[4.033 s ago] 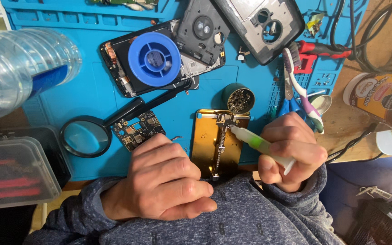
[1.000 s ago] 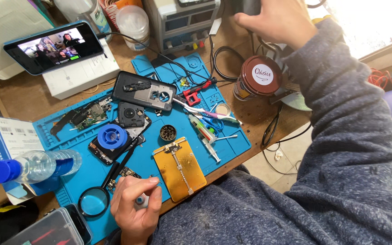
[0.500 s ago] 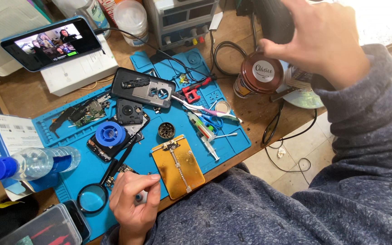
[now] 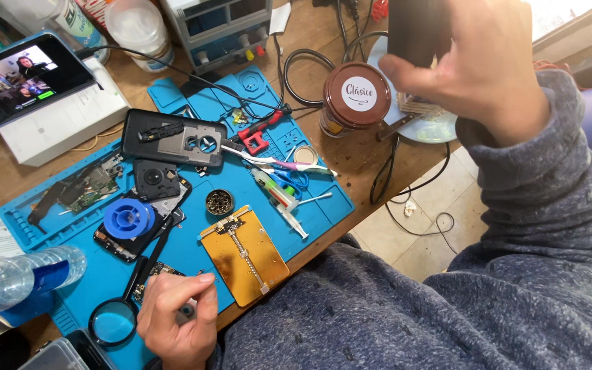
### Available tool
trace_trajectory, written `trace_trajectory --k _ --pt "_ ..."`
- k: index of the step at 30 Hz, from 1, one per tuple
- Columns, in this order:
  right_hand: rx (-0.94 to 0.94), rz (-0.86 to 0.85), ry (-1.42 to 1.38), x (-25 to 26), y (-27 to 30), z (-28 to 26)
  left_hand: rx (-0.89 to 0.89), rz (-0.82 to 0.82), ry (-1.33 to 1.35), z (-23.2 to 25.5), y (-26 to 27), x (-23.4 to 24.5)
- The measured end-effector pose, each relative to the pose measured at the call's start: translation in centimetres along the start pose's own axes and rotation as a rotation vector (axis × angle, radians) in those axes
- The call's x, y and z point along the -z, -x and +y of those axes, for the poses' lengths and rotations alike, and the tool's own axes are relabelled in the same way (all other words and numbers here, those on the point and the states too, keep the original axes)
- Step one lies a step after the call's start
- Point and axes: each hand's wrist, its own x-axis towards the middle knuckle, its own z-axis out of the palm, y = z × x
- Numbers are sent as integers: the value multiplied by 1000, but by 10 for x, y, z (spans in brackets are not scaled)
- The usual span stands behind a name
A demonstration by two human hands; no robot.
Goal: The person cleans a soldering iron tip with a green sponge, then applies flux to a circuit board using a syringe. They proceed to solder components on the board using the soldering iron and solder wire. Finally, they apply a substance from a tube onto the board and use a heat gun.
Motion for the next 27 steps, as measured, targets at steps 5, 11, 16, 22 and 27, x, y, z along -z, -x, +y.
trace_trajectory --k 5,11,16,22,27 --pt "-96 -36 -200 12 7 -14 -41 9 -6 3 -5 -3" --pt "-35 43 -668 46 -7 -40 -62 4 -3 8 -12 -1" --pt "-65 26 -831 68 1 -50 -57 -29 -8 9 -13 1" --pt "-132 127 -986 69 33 -49 -65 -43 3 9 -15 3" --pt "-249 33 -980 78 35 -54 -74 -39 17 10 -18 2"
